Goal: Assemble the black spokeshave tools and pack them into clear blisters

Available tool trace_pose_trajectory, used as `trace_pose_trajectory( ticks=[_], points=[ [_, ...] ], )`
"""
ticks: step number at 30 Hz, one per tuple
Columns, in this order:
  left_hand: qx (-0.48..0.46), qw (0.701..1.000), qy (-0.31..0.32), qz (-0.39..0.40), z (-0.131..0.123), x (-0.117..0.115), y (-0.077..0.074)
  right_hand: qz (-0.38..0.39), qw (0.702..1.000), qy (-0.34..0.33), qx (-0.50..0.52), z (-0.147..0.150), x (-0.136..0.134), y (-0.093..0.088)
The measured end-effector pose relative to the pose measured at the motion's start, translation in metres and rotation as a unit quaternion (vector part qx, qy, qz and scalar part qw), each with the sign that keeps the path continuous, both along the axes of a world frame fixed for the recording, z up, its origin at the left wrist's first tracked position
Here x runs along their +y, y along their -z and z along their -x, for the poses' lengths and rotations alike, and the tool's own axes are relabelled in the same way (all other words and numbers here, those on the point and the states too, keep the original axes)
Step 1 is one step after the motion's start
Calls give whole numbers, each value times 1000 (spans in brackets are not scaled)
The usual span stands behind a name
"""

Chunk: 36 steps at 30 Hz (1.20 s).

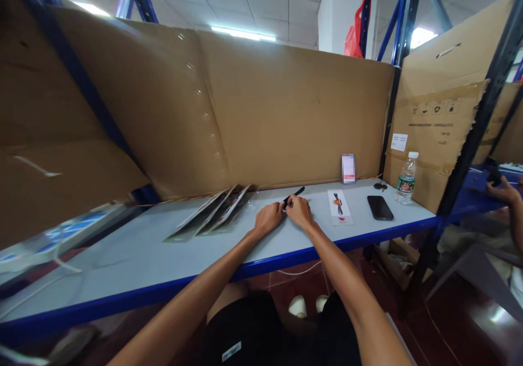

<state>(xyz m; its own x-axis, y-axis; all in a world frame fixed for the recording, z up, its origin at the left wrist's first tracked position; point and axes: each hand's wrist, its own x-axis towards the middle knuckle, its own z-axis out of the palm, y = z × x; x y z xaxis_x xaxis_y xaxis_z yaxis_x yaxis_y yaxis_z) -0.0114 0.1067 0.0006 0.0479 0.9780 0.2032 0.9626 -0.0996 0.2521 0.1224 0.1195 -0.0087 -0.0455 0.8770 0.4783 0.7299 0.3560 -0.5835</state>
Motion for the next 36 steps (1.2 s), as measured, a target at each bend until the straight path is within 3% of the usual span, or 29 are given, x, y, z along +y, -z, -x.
trace_pose_trajectory(
  ticks=[36],
  points=[
    [-43,999,-27,-5,2,5,0,54,995,68,-56,1,-9,-10]
  ],
)
